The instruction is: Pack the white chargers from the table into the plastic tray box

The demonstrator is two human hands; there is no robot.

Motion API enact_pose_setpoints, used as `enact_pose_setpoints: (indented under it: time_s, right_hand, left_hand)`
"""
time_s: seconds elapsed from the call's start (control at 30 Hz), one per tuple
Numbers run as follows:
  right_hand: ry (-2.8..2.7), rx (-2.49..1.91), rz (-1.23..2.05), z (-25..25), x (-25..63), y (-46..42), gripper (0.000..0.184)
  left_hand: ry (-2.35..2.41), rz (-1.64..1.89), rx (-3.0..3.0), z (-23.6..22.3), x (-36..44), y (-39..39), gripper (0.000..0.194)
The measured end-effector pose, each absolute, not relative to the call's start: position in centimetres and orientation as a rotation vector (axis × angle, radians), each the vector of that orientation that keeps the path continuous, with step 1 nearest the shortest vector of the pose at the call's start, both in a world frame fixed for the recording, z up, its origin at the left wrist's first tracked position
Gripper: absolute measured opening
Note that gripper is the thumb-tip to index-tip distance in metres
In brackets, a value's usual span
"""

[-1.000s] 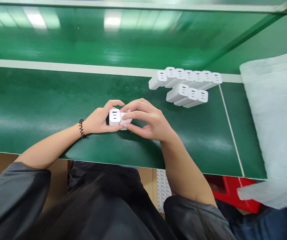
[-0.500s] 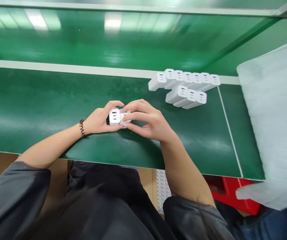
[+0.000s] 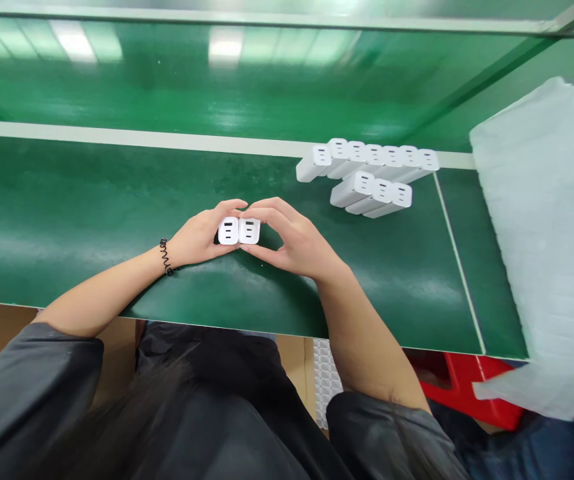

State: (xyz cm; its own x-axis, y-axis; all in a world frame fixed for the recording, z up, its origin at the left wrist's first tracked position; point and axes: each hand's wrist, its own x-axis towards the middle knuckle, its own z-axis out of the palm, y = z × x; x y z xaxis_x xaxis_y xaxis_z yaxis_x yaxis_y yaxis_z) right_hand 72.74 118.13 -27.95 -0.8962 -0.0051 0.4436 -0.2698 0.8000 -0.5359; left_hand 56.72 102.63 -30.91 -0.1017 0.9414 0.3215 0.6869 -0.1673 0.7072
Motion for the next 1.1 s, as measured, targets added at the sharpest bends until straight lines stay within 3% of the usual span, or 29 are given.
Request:
enact_pose_setpoints:
  time_s: [1.1]
  right_hand:
    - [-2.596,0.214,0.793,-27.91,72.75,118.05,0.040]
  left_hand:
    - [1.797,1.139,1.892,-30.65,56.72,102.66,0.061]
